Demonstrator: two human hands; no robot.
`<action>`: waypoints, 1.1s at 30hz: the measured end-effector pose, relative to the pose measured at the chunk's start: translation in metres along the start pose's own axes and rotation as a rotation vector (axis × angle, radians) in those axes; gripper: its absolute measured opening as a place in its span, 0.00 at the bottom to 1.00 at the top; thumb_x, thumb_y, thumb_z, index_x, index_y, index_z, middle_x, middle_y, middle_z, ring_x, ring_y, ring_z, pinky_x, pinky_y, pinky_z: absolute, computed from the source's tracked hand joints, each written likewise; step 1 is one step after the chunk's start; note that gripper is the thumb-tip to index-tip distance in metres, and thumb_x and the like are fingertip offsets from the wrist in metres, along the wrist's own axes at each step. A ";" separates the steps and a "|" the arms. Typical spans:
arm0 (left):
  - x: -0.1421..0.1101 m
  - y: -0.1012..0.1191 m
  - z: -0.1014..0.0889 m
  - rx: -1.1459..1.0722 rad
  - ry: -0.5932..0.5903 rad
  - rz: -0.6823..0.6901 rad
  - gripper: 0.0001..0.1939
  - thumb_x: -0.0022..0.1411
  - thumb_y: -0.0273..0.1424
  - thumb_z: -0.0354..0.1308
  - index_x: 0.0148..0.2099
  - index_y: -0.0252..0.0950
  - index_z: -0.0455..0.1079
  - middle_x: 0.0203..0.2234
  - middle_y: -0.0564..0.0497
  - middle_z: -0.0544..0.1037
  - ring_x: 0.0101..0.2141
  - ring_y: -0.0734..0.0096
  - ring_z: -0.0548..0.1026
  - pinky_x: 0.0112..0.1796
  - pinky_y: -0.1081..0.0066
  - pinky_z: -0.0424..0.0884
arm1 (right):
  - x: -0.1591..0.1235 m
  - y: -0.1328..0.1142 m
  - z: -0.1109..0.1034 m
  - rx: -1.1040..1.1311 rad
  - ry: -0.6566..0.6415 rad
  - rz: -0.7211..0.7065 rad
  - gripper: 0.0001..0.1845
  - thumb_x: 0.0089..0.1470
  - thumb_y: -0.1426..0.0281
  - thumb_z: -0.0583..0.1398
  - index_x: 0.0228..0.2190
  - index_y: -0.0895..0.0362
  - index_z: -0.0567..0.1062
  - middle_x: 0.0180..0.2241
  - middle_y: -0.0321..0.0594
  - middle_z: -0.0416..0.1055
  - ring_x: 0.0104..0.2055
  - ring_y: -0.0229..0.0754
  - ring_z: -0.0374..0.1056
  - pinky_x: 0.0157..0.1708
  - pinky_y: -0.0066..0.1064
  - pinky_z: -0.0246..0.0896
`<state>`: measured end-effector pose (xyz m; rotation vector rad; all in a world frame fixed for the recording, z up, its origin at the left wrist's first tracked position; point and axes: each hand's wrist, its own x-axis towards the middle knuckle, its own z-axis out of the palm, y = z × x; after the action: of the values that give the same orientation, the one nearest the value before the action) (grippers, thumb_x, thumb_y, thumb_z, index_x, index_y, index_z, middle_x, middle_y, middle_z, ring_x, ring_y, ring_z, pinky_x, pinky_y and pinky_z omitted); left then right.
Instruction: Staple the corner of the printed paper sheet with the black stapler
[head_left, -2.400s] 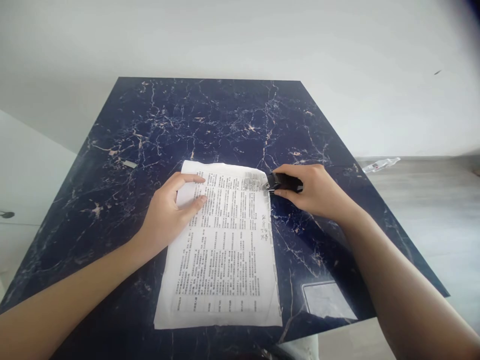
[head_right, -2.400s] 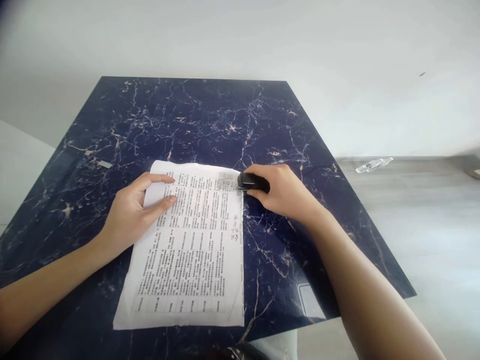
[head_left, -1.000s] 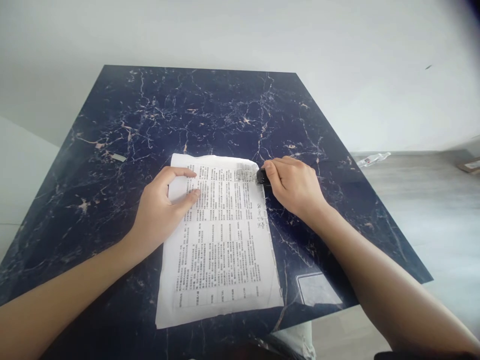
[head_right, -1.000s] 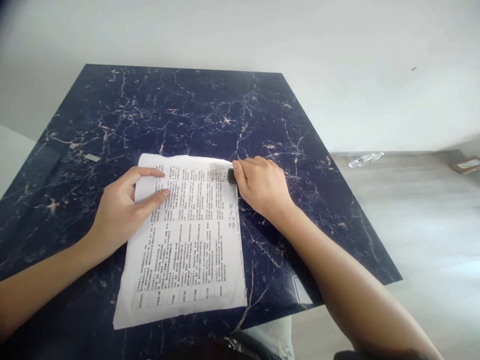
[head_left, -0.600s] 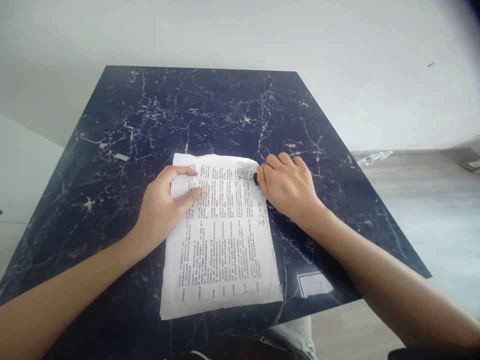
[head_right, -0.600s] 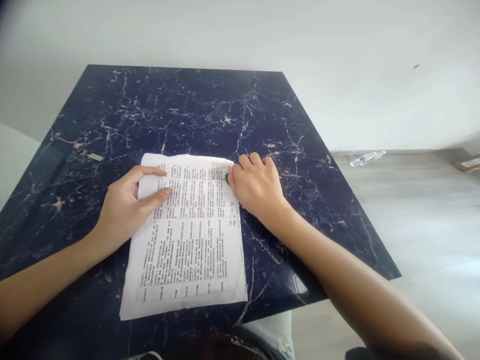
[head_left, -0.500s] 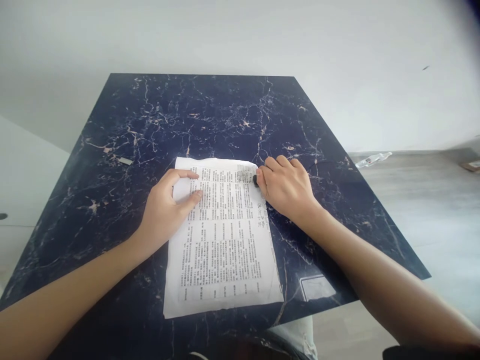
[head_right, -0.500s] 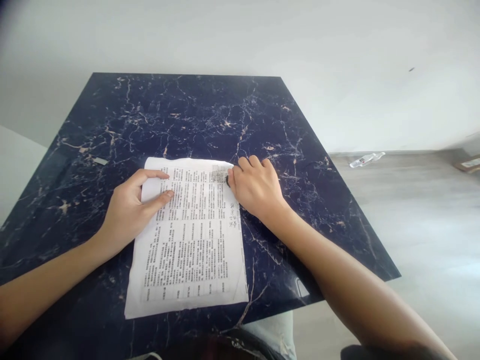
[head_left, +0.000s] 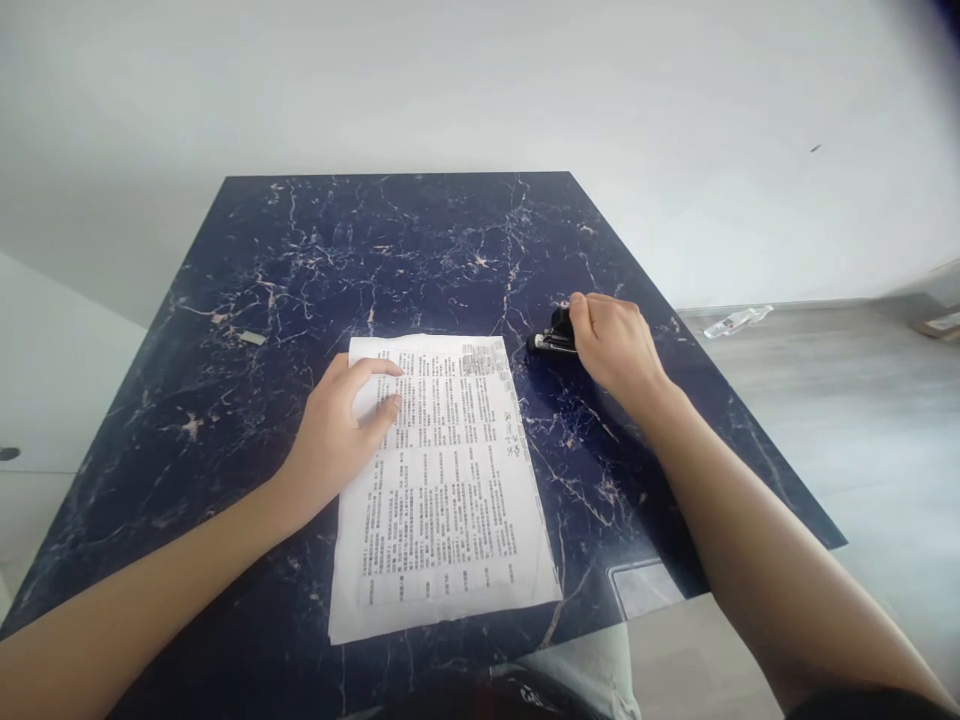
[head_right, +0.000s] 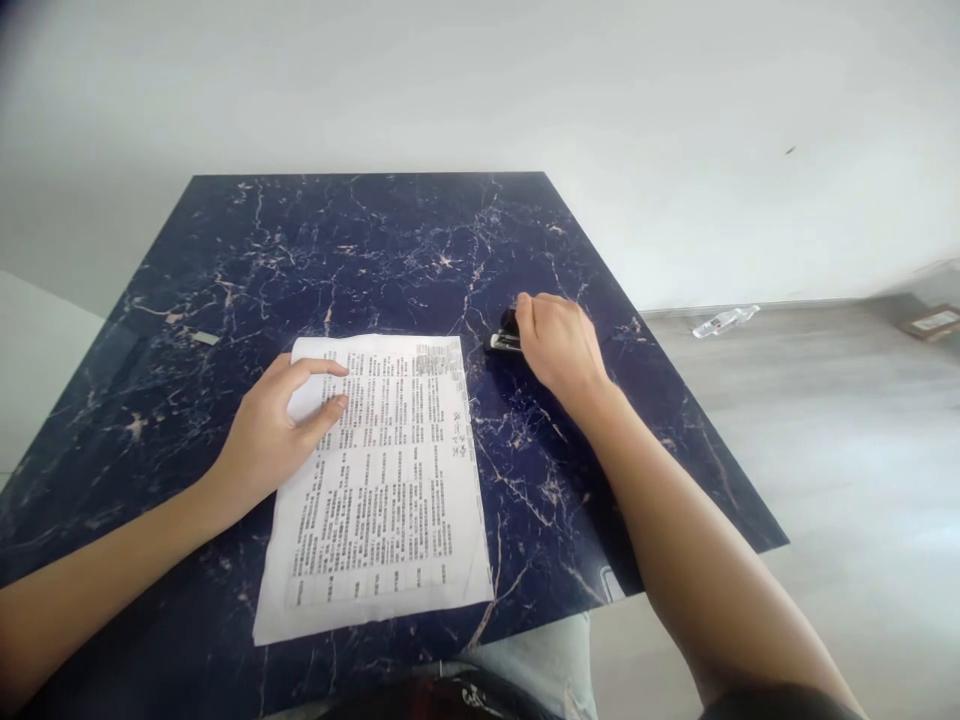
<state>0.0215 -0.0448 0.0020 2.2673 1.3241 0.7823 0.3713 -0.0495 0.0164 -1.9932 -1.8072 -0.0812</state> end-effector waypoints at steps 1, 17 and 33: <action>-0.001 0.000 0.001 0.017 0.005 0.020 0.12 0.68 0.28 0.60 0.53 0.43 0.73 0.45 0.48 0.74 0.48 0.57 0.76 0.53 0.53 0.73 | 0.003 0.006 -0.001 -0.010 0.000 0.024 0.31 0.73 0.54 0.41 0.23 0.52 0.65 0.26 0.46 0.70 0.30 0.48 0.65 0.34 0.40 0.53; -0.006 -0.009 0.005 0.266 0.027 0.265 0.21 0.68 0.24 0.56 0.61 0.42 0.71 0.69 0.43 0.64 0.69 0.40 0.61 0.65 0.35 0.60 | 0.006 0.011 -0.016 0.053 -0.052 0.008 0.30 0.71 0.50 0.45 0.22 0.52 0.64 0.24 0.43 0.68 0.30 0.48 0.65 0.32 0.40 0.53; -0.005 -0.008 0.009 0.250 -0.204 0.446 0.20 0.72 0.30 0.55 0.64 0.39 0.67 0.63 0.40 0.71 0.63 0.48 0.69 0.63 0.42 0.67 | 0.005 0.040 -0.020 0.056 -0.269 -0.024 0.24 0.53 0.56 0.67 0.49 0.55 0.76 0.40 0.48 0.78 0.39 0.53 0.72 0.35 0.42 0.64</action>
<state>0.0199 -0.0455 -0.0105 2.8074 0.8727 0.5185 0.4156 -0.0535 0.0252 -2.0217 -1.9726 0.2383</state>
